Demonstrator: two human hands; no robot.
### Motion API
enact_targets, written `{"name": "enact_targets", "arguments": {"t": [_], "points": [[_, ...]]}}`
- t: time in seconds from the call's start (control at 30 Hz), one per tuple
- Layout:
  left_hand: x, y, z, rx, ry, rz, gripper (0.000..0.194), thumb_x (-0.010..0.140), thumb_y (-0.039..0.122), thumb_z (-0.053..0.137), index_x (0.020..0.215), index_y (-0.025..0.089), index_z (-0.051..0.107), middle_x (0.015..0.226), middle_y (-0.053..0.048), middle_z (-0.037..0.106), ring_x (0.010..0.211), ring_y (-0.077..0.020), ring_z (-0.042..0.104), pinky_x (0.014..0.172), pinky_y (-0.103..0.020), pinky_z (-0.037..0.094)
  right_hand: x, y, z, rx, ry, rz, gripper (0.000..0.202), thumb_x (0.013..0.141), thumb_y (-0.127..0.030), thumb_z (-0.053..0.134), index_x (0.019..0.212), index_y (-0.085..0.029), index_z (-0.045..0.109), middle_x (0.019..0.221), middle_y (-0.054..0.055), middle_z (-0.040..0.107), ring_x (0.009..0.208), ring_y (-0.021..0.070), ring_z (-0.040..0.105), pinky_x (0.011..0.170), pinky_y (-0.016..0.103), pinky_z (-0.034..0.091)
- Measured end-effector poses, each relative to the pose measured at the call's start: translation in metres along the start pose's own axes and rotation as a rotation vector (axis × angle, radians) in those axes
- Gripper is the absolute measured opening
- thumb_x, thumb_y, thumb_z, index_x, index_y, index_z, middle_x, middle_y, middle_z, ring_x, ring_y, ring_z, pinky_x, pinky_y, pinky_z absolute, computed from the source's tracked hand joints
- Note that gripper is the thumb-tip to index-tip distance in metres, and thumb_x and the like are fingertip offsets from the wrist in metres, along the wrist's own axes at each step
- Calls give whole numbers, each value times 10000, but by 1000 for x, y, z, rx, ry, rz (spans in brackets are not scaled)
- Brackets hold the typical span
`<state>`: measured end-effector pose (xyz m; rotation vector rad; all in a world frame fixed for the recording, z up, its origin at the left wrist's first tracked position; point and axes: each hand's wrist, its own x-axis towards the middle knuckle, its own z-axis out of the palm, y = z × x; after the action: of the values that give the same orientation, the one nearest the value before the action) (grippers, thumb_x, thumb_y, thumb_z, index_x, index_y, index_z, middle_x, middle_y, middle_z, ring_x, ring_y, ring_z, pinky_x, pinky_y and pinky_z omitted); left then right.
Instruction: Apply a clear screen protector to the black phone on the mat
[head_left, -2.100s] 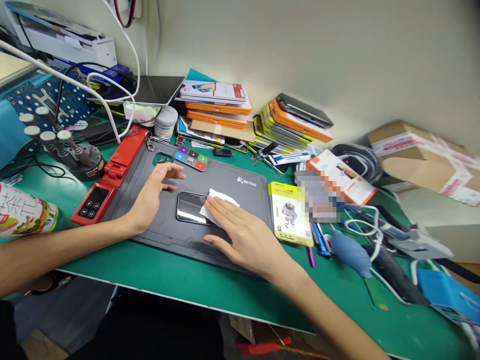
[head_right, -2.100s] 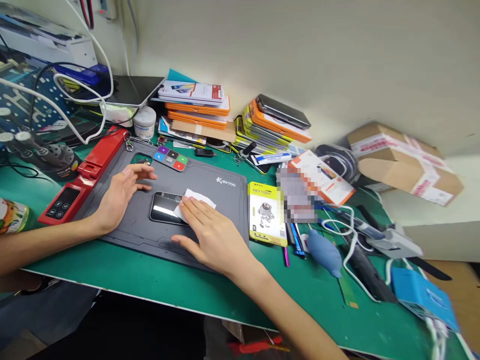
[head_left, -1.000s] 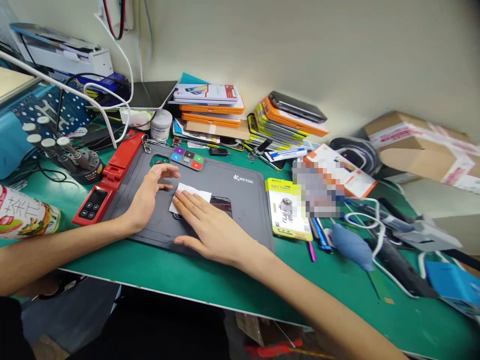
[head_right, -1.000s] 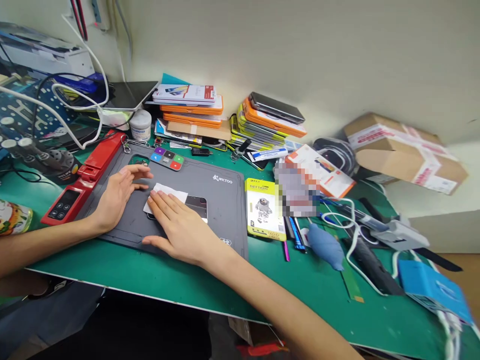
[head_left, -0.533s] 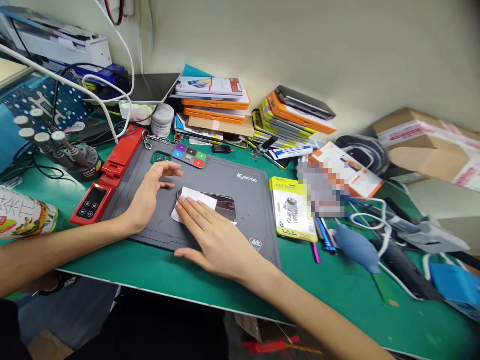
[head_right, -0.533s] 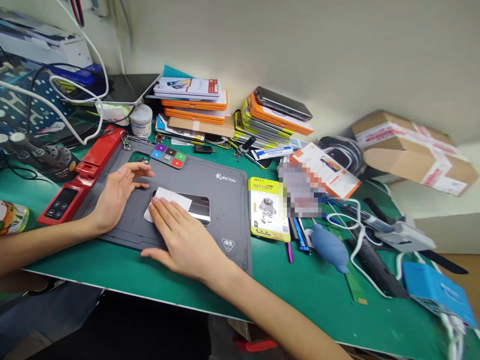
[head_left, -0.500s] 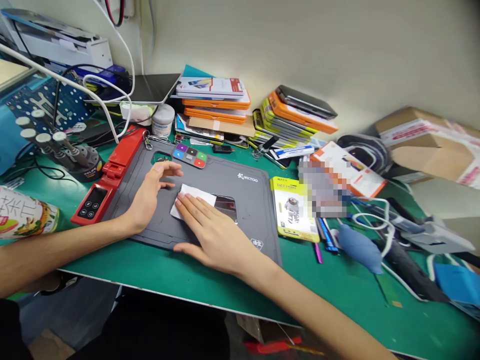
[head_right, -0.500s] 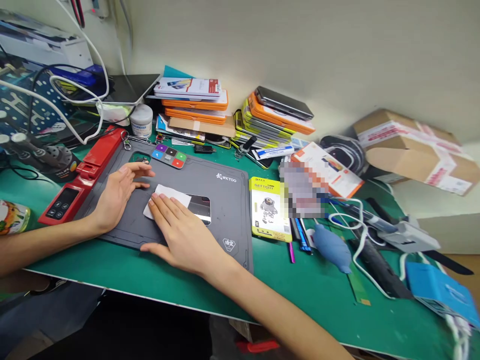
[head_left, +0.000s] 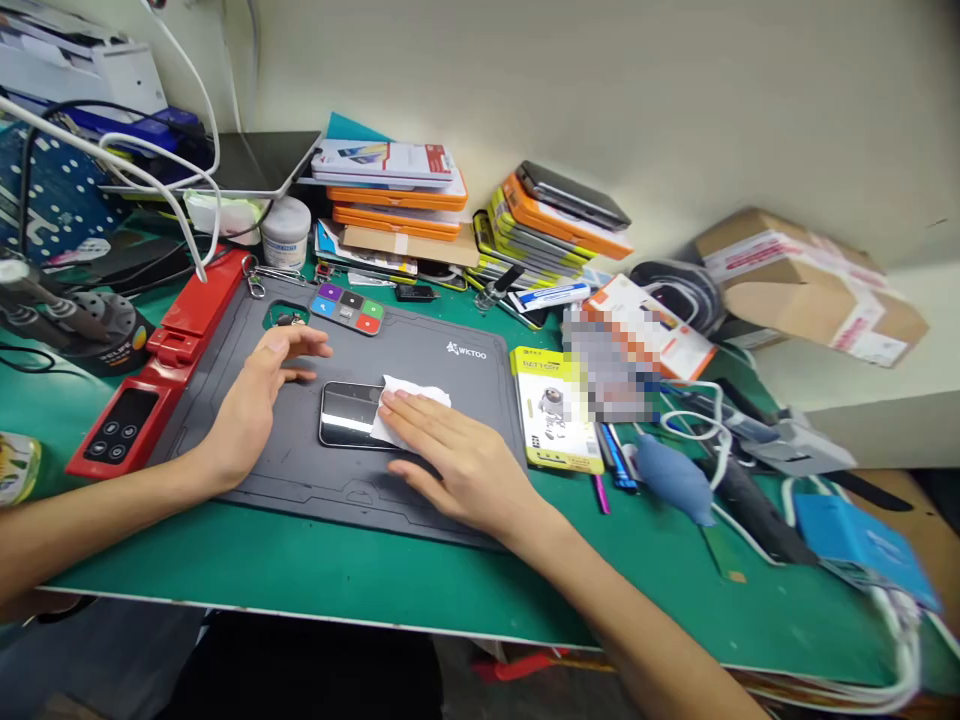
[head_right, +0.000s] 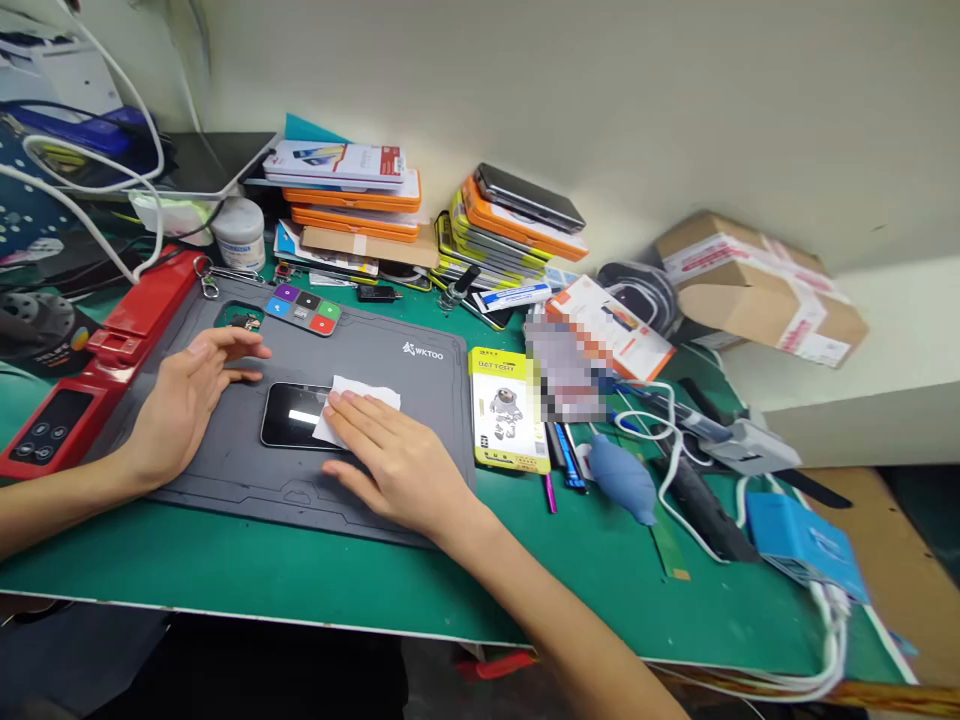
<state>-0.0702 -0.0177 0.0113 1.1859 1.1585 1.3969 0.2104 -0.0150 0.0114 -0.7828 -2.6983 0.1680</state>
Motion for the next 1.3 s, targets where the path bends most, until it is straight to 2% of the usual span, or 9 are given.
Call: {"name": "enact_targets", "arguments": {"t": [0.13,0.3,0.47,0.57,0.73,0.93,1.13,1.23,1.3], "points": [[-1,0,-2,86,-9,-9,252,1059,430,619,1235,292,734,1309,-46,723,1312,-263,646,1088,-424,528,-1,10,-2,3,62,40,442,1138,-281,579,1570,-239,666,1537,76,711,1457,273,678,1231,507,592],[-3,4,-3,169,-46,-23,314,951,316,779,1256,287,708,1314,-50,703,1291,-261,649,1102,-419,526,-9,11,-9,-62,81,84,403,1147,-231,550,1515,-177,703,1553,88,695,1463,259,670,1207,471,616],[-3,9,-4,206,4,-38,216,1028,410,721,1191,272,751,1096,-37,715,981,-208,653,875,-348,533,-13,18,-14,-93,114,48,379,1150,-285,578,1460,-136,735,1502,125,741,1413,272,717,1137,450,663],[-1,16,-3,129,-8,-78,398,1124,478,502,949,229,760,820,-37,654,756,-190,570,705,-339,468,-13,21,-17,-88,213,27,270,1130,-230,618,1301,-129,800,1349,123,836,1264,258,810,1072,421,696],[-1,22,0,88,-111,-87,579,1133,416,447,585,231,465,591,-2,418,607,-172,444,614,-348,356,-14,25,-18,-91,238,43,172,1100,-135,635,1161,-126,795,1189,129,867,1073,256,845,927,391,717],[-2,18,1,63,-91,-109,542,1101,413,533,609,234,393,610,26,353,579,-145,381,592,-335,336,-18,31,-10,-50,252,76,205,1085,-65,600,1181,-154,759,1146,103,841,1029,239,819,879,367,683],[-6,12,-1,139,-143,-89,358,1106,425,542,818,220,595,626,56,416,586,-125,412,577,-280,365,-19,35,-8,-188,248,116,182,1100,-105,602,1190,-131,757,1071,113,829,942,262,793,797,394,631],[-11,12,-1,357,-183,64,196,1128,365,537,1068,217,650,754,33,601,683,-131,573,654,-275,472,-22,41,-12,-235,221,148,190,1103,-112,592,1181,-129,765,1036,110,824,898,268,783,738,400,595],[-14,15,-2,620,-221,333,119,1125,281,563,1192,228,647,947,-9,724,854,-152,691,778,-302,545,-25,46,-16,-245,214,184,214,1098,-94,579,1176,-143,772,1059,102,826,911,268,785,734,400,588]]}}
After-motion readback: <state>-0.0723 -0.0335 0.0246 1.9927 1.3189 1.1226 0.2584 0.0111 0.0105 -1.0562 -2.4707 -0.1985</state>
